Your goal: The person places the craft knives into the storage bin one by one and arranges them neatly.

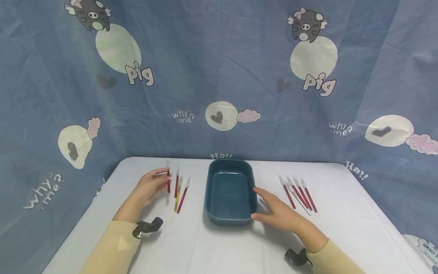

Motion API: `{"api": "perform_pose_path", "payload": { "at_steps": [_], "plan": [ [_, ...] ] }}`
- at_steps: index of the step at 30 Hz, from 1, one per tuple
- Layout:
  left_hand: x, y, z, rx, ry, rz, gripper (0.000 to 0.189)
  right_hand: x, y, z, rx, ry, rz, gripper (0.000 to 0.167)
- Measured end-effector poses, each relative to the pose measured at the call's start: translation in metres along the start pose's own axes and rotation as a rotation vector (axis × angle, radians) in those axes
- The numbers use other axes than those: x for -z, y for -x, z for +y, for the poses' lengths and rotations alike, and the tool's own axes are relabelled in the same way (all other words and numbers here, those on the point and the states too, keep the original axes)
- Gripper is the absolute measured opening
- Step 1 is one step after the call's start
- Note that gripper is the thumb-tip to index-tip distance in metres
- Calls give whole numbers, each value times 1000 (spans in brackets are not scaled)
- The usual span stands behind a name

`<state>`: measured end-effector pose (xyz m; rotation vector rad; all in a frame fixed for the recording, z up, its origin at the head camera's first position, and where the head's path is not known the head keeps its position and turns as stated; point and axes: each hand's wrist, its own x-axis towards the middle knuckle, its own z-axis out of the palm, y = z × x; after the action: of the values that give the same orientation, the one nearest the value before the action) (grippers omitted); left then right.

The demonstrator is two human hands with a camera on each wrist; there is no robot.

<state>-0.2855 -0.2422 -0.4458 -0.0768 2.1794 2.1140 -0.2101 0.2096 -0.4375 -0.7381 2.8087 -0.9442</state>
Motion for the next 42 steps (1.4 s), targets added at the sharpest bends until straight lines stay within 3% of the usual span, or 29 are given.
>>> {"api": "perform_pose_path", "payload": {
  "at_steps": [6,18,32,42],
  "plan": [
    [-13,4,3,-50,42,-50,58,-1,0,1,-10,-4,-4,92],
    [-43,18,14,-93,-9,-118,54,-2,1,1,-14,-7,-1,92],
    [-78,15,22,-60,28,-137,52,-2,1,2,-20,-23,3,92],
    [-114,12,34,-46,34,-183,53,-1,0,0,-16,-46,-8,93]
  ]
}}
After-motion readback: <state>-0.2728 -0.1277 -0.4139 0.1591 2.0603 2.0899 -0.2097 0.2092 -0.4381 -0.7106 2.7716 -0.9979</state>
